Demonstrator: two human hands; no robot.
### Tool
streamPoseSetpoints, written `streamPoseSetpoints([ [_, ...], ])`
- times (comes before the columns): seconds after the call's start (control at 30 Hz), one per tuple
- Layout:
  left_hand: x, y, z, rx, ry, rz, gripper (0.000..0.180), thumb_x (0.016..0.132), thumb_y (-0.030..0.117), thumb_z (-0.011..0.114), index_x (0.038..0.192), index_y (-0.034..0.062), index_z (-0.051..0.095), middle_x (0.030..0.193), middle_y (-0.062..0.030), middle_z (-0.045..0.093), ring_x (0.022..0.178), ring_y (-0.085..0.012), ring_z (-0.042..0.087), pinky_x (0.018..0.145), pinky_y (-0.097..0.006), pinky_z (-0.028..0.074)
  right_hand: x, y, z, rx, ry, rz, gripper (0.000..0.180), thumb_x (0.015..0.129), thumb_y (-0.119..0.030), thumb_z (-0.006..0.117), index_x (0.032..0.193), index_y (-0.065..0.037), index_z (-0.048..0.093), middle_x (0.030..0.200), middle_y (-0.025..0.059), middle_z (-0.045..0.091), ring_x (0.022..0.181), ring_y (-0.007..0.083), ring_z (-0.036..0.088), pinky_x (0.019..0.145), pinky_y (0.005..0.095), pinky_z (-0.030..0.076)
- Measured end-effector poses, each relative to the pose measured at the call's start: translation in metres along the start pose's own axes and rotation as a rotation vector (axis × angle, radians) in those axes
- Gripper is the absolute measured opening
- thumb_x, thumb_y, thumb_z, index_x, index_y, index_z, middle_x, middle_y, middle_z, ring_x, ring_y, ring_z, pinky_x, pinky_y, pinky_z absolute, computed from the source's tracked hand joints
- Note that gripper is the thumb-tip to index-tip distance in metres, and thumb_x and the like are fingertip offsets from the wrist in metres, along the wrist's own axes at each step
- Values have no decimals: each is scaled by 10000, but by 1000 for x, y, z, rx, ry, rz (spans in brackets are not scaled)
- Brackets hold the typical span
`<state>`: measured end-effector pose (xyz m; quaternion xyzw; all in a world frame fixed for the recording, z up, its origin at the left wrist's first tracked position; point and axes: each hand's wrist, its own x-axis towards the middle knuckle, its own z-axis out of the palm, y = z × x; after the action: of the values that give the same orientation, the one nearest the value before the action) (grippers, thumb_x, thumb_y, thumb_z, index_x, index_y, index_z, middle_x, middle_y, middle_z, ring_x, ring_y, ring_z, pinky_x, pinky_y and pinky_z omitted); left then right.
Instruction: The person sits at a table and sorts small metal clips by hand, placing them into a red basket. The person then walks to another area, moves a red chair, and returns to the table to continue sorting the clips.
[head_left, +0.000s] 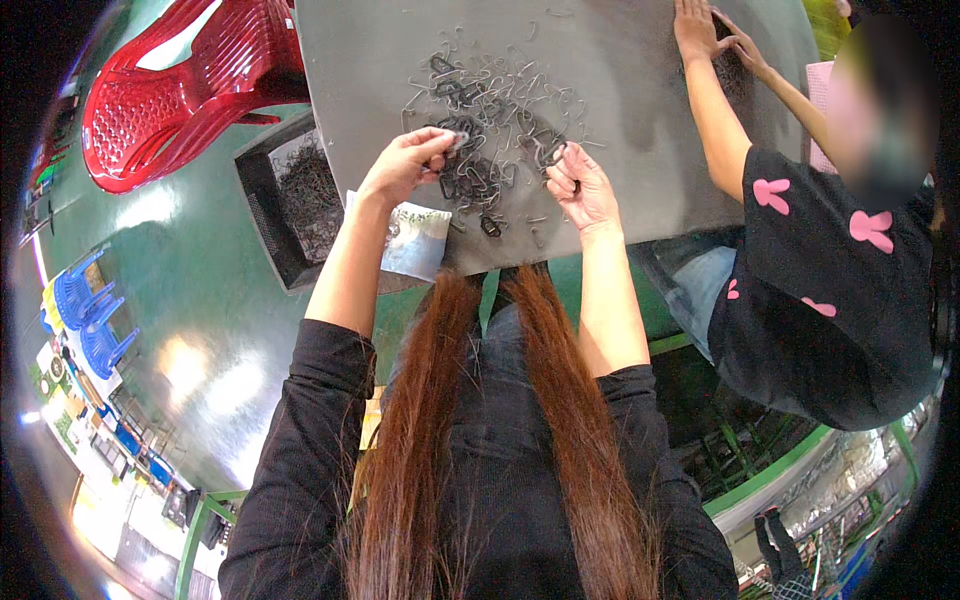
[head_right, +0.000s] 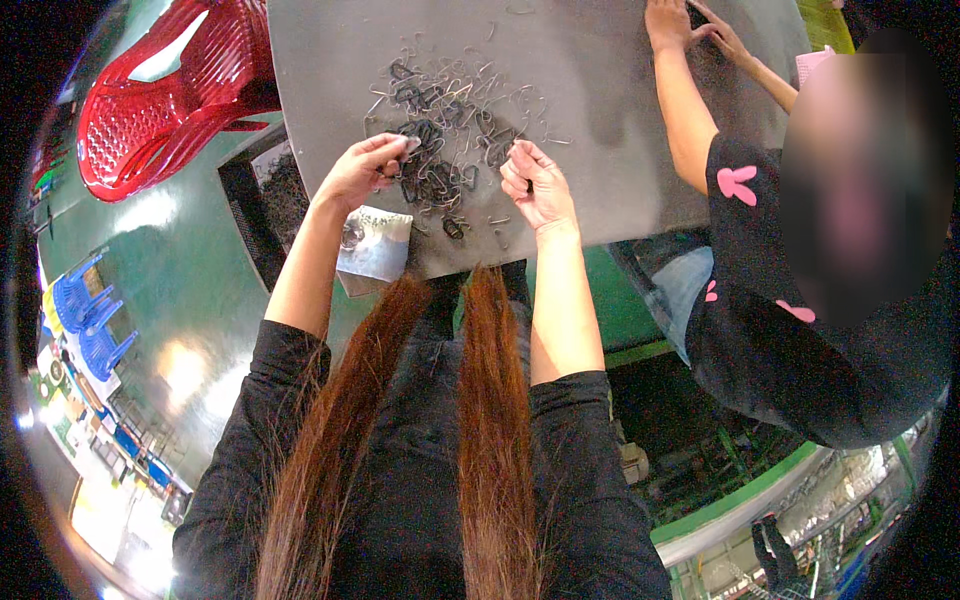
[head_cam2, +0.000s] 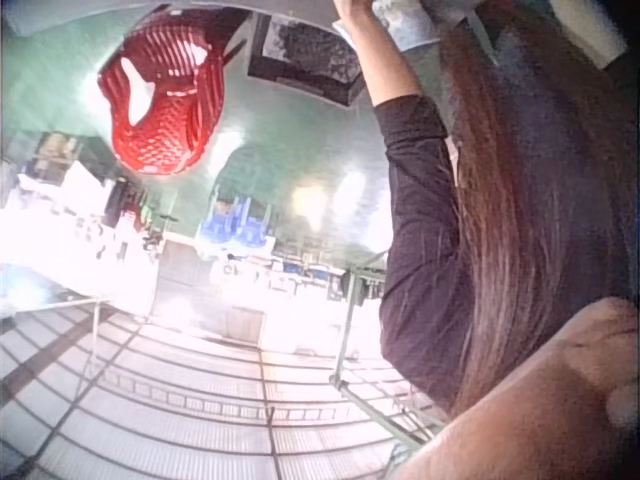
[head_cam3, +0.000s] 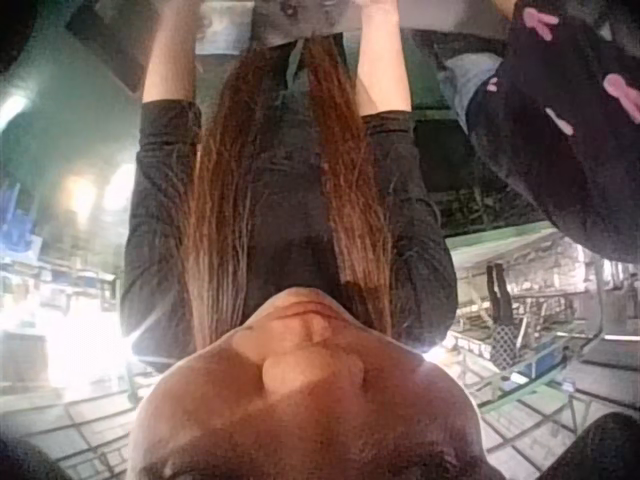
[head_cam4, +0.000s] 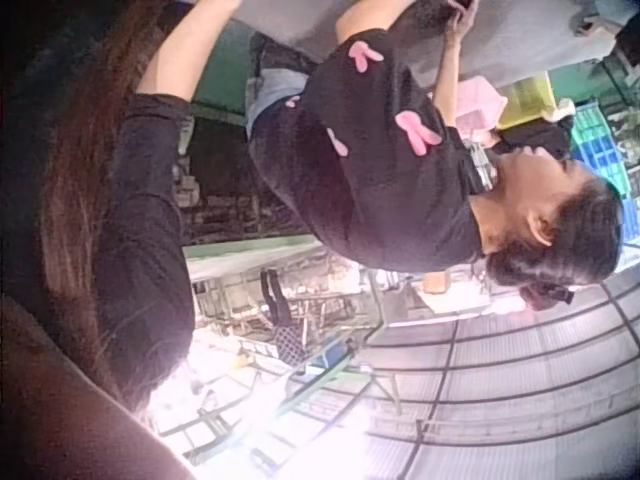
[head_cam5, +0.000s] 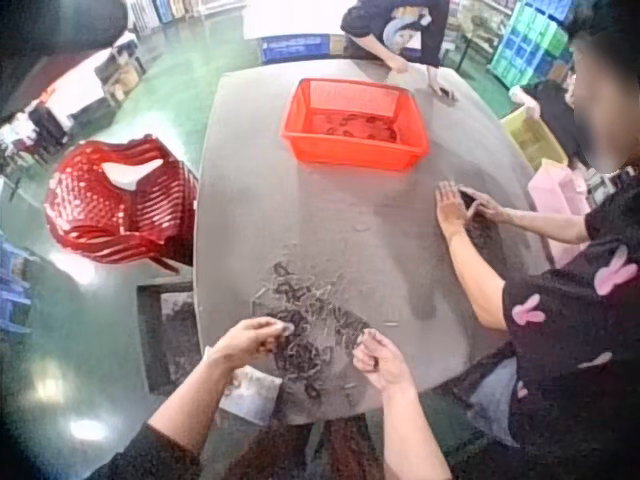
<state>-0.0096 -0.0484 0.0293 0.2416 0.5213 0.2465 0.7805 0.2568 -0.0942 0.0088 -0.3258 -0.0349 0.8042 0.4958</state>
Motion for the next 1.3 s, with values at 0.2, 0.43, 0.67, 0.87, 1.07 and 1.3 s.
streamPoseSetpoints([
  [0.2,-5,-15,-13,-870,-359,127,193,871,154,514,1009,20,533,764,11,450,588,-59,345,526,-209,328,-6,1,4,61,-75,-85,139,805,-103,627,933,-54,598,736,20,561,667,136,531,502,214,351],
  [0.43,-6,-30,1,-752,-258,114,159,852,205,525,858,48,545,670,21,423,544,-82,336,557,-245,344,-2,17,11,-818,229,136,165,820,-142,612,954,-54,575,787,45,611,722,122,602,559,222,469],
  [0.67,-12,-40,7,-775,-87,115,154,884,212,510,850,63,527,640,36,422,522,-54,375,767,-309,504,-7,14,17,-295,208,186,227,849,-53,535,1073,-29,519,982,115,604,875,240,623,760,400,545],
  [0.87,-8,-48,15,-827,38,126,145,889,201,523,896,58,546,591,55,387,447,-38,328,748,-285,515,-4,10,23,-673,353,-11,238,843,3,506,1075,-47,524,968,87,622,879,178,621,661,312,519],
  [1.07,-6,-52,16,-213,243,-32,228,846,315,589,879,97,644,544,55,419,454,-61,367,555,-223,428,-5,6,26,-709,411,-31,186,828,-3,507,985,-67,585,851,19,627,765,108,614,577,244,484],
  [1.3,-1,-55,52,1172,464,410,234,750,249,649,923,103,588,695,-126,622,727,-291,619,642,-381,479,-3,44,10,-1455,503,-48,217,744,-261,665,798,-51,652,679,48,625,616,171,590,575,320,470],
])
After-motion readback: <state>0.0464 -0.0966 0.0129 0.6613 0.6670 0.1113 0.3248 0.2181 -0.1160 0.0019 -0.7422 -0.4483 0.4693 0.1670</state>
